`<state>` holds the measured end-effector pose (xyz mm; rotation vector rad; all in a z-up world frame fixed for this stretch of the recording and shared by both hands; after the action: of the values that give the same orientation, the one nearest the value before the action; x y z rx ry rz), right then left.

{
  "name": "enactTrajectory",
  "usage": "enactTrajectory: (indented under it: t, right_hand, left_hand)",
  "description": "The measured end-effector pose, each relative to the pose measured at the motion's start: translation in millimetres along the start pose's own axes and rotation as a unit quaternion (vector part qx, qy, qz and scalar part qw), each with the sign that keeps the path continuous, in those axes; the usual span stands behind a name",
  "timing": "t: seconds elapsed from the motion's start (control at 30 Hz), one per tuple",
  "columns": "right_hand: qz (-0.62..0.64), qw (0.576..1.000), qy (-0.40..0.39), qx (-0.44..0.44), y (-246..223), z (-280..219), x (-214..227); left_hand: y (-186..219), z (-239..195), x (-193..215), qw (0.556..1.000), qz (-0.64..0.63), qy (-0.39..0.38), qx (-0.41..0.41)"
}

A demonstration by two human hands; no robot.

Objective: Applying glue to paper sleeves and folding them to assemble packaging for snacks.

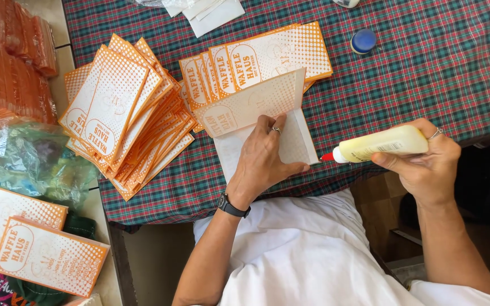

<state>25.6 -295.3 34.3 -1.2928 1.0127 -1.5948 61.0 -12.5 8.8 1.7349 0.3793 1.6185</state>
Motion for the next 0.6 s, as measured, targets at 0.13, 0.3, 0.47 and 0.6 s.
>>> enactTrajectory:
  t: [0.13, 0.3, 0.47, 0.6]
  right_hand:
    - [-0.01, 1.0, -0.009, 0.016, 2.7, -1.2, -7.8]
    - [-0.068, 0.997, -0.033, 0.03, 3.3, -0.5, -20.3]
    - [-0.063, 0.994, -0.055, 0.064, -1.8, -4.3, -35.2]
    - [0.039, 0.993, -0.023, 0.113, -11.0, -9.6, -65.6]
  left_hand:
    - [-5.2, 0.2, -5.2, 0.999, 0.008, 0.045, -0.011]
    - [-5.5, -0.2, -5.9, 0.999, 0.007, 0.042, -0.005]
    - [-12.1, 1.6, -6.1, 1.0, 0.006, 0.018, -0.018]
    - [-15.5, 5.3, 5.3, 0.999, -0.037, -0.022, 0.005]
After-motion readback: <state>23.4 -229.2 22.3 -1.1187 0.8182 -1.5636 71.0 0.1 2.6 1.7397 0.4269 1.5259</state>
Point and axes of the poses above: each hand's wrist, its own z-axis towards the middle knuckle, its own x-axis out of the back of the hand, y = z × x, the point moved 6 cm from there along z, towards the middle knuckle, and after that the axes turned 1 degree about y, right-handed, at the moved point
